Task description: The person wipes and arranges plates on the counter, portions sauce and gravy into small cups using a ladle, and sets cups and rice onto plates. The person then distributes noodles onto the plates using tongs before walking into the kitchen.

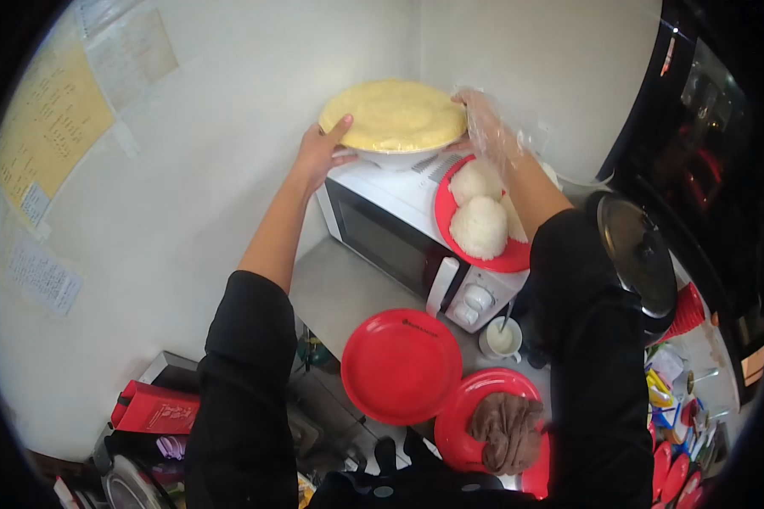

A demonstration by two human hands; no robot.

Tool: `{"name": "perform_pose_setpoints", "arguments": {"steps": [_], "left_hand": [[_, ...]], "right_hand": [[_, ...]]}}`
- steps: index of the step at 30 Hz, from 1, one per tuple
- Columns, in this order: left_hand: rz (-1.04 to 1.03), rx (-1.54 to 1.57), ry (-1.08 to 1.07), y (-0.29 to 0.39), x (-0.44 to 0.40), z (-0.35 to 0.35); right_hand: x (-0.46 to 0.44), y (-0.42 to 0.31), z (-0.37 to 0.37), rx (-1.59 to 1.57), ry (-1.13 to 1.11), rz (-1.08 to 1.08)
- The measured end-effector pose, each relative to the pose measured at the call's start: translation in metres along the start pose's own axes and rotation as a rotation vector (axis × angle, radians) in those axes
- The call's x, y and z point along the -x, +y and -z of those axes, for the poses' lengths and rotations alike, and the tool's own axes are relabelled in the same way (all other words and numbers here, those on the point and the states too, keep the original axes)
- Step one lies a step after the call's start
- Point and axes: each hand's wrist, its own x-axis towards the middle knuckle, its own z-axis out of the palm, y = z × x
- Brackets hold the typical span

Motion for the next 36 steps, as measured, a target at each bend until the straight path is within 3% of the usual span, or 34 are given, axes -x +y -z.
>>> {"name": "perform_pose_setpoints", "arguments": {"steps": [2,4,5,6,7,8,9,10,11,12,13,14,15,16,18,19,21,22,24,26,27,29,30,32,36], "left_hand": [[-0.150,-0.048,0.281,-0.009,0.021,0.003],[-0.270,-0.190,0.471,-0.046,0.061,-0.010],[-0.194,-0.433,0.500,-0.070,0.106,-0.009],[0.031,-0.678,0.473,-0.098,0.151,-0.005],[0.277,-0.601,0.365,-0.167,0.184,0.024],[0.229,-0.764,0.119,-0.258,0.230,0.058],[0.775,-0.777,0.067,-0.201,0.264,-0.002],[0.721,-0.639,0.048,-0.218,0.292,-0.018],[0.662,-0.502,0.033,-0.237,0.309,-0.023],[0.665,-0.502,0.011,-0.257,0.312,-0.020],[0.580,-0.289,0.091,-0.279,0.315,-0.015],[0.493,-0.073,0.172,-0.294,0.315,-0.010],[0.470,-0.076,0.169,-0.296,0.308,0.000],[0.453,-0.208,0.212,-0.292,0.303,0.006],[0.454,-0.176,0.181,-0.290,0.287,0.023],[0.454,-0.175,0.166,-0.295,0.280,0.035],[0.267,-0.735,0.099,-0.309,0.272,0.046],[0.261,-0.732,0.088,-0.294,0.282,0.023],[-0.239,-1.157,0.388,-0.246,0.320,-0.060],[-0.100,-0.736,0.038,-0.261,0.355,-0.143],[0.024,-0.664,-0.171,-0.268,0.370,-0.180],[0.342,-0.477,-0.228,-0.263,0.370,-0.236],[0.349,-0.478,-0.229,-0.266,0.370,-0.239],[0.408,-0.304,-0.197,-0.275,0.362,-0.247],[0.412,-0.323,-0.187,-0.298,0.369,-0.240]], "right_hand": [[0.018,0.003,0.007,0.356,-0.022,0.052],[0.100,-0.019,0.033,0.897,-0.055,0.467],[0.136,-0.008,0.040,0.567,-0.078,0.546],[0.168,0.001,0.046,0.237,-0.087,0.640],[0.197,0.010,0.055,0.546,0.032,0.681],[0.230,0.020,0.064,0.853,0.153,0.709],[0.273,0.041,0.070,0.901,0.200,0.533],[0.307,0.062,0.085,0.986,0.075,0.505],[0.345,0.081,0.082,0.955,0.106,0.272],[0.375,0.121,0.098,1.142,0.102,0.189],[0.404,0.161,0.112,1.325,0.096,0.092],[0.433,0.177,0.108,1.464,0.055,0.002],[0.454,0.188,0.104,1.601,0.008,-0.089],[0.468,0.201,0.104,1.607,0.020,-0.102],[0.484,0.232,0.110,1.909,0.078,0.136],[0.485,0.256,0.127,1.914,0.088,0.124],[0.482,0.291,0.169,1.393,0.195,0.098],[0.477,0.289,0.167,1.190,0.436,0.225],[0.479,0.269,0.174,1.036,0.563,0.229],[0.483,0.263,0.184,0.766,0.713,0.282],[0.485,0.256,0.187,0.773,0.710,0.275],[0.484,0.228,0.180,1.163,0.679,0.273],[0.483,0.214,0.172,1.324,0.471,-0.038],[0.474,0.252,0.178,1.473,0.408,0.013],[0.430,0.320,0.181,1.737,0.200,0.127]]}}
